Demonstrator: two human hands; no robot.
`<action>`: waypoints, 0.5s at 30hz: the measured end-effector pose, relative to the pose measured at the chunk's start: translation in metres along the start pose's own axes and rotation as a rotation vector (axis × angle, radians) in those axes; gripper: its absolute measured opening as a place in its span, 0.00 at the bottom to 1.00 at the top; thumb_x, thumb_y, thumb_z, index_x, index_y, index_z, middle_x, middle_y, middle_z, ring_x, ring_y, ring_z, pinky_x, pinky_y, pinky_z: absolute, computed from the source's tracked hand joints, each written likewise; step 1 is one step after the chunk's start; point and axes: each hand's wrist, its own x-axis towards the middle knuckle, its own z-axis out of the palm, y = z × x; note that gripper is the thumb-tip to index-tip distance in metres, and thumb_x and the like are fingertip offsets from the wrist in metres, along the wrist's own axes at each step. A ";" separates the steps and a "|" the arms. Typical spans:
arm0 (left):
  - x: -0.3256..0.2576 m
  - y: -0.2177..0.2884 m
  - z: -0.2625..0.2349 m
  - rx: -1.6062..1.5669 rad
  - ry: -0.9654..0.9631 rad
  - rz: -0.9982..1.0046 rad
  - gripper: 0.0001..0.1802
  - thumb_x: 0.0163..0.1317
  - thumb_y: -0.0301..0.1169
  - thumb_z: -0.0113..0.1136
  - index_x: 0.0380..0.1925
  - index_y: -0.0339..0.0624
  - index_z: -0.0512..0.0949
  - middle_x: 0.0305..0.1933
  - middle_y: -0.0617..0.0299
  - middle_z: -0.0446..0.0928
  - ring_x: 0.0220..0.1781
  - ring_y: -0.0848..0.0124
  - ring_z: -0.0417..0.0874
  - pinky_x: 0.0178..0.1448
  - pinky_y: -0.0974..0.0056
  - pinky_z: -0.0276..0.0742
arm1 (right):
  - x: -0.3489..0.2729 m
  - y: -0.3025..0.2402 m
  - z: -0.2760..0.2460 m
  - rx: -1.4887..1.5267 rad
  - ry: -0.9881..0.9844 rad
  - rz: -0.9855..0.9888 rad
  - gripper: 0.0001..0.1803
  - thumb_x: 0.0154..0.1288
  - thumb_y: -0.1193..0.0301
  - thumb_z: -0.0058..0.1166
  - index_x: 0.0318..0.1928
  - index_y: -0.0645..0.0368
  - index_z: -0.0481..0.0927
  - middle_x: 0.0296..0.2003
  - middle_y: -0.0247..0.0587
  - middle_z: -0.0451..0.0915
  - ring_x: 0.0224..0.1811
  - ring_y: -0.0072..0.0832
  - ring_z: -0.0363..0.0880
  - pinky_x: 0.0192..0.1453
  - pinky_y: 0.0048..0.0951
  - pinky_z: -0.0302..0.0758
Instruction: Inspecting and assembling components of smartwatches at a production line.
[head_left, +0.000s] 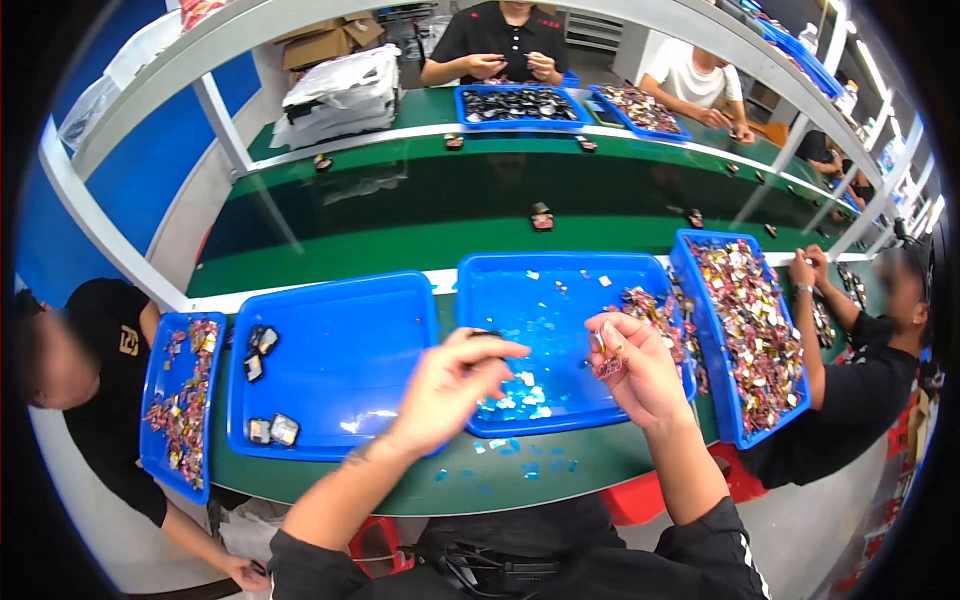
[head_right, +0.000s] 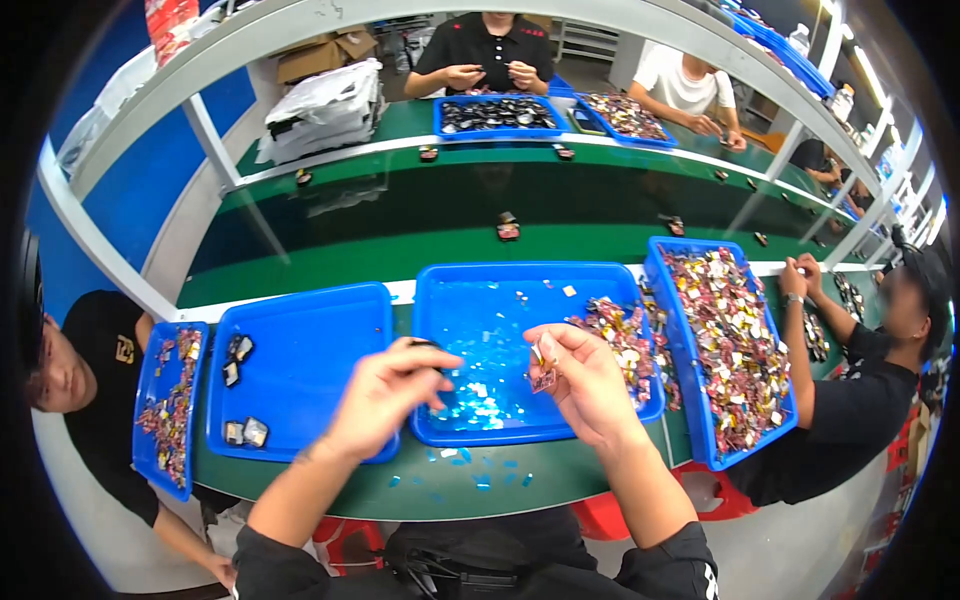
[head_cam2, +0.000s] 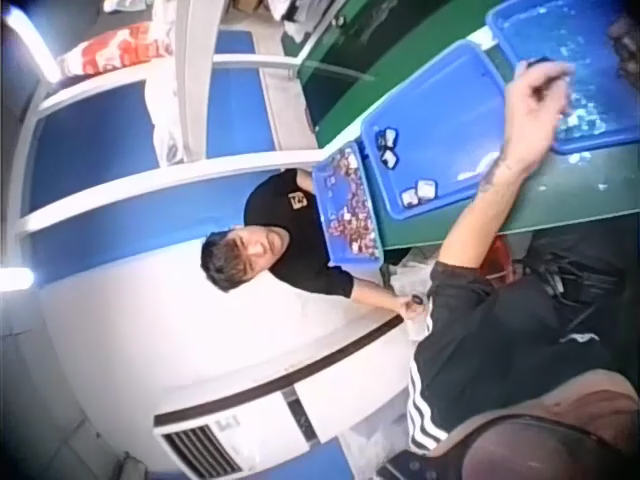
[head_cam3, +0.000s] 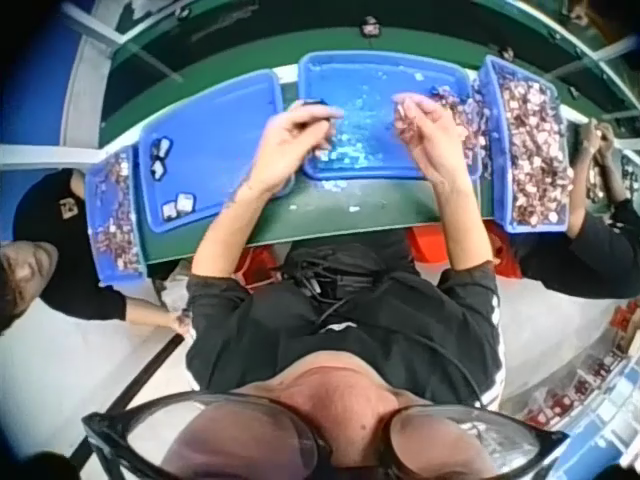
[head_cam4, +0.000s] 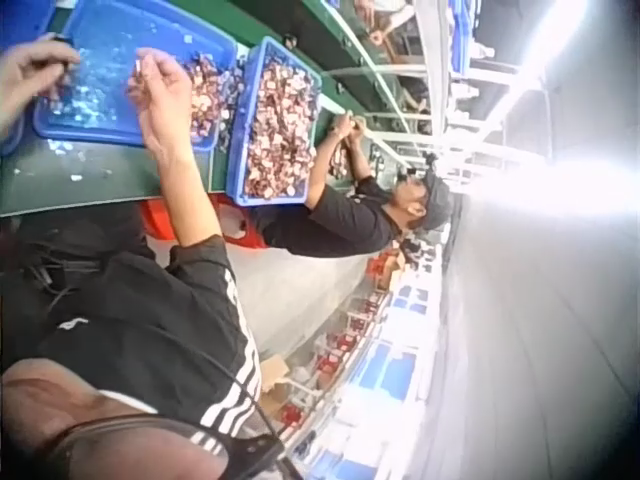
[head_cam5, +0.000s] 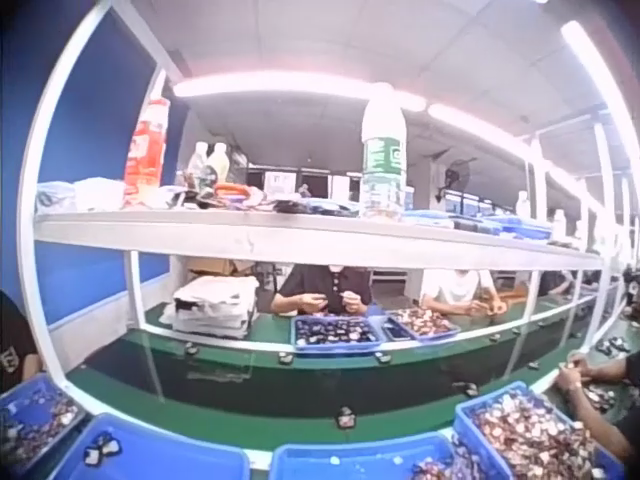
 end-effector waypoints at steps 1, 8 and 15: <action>-0.001 -0.001 0.012 0.201 0.024 0.065 0.13 0.61 0.20 0.61 0.47 0.37 0.82 0.50 0.57 0.70 0.48 0.71 0.78 0.48 0.69 0.80 | 0.004 0.005 0.008 0.144 -0.029 0.038 0.09 0.70 0.71 0.54 0.46 0.61 0.75 0.33 0.34 0.79 0.33 0.19 0.79 0.37 0.19 0.78; -0.004 -0.010 0.014 0.796 0.249 0.558 0.25 0.47 0.29 0.76 0.49 0.46 0.82 0.49 0.55 0.69 0.42 0.69 0.79 0.41 0.68 0.78 | 0.008 0.035 0.040 0.457 -0.028 0.194 0.08 0.72 0.71 0.49 0.47 0.61 0.73 0.36 0.37 0.77 0.37 0.25 0.80 0.42 0.23 0.81; -0.013 -0.010 0.009 0.559 0.170 0.231 0.24 0.50 0.31 0.74 0.50 0.48 0.82 0.48 0.53 0.68 0.42 0.62 0.79 0.43 0.62 0.79 | 0.010 0.045 0.040 0.795 -0.218 0.282 0.09 0.72 0.76 0.45 0.50 0.62 0.72 0.40 0.42 0.79 0.41 0.28 0.81 0.45 0.25 0.81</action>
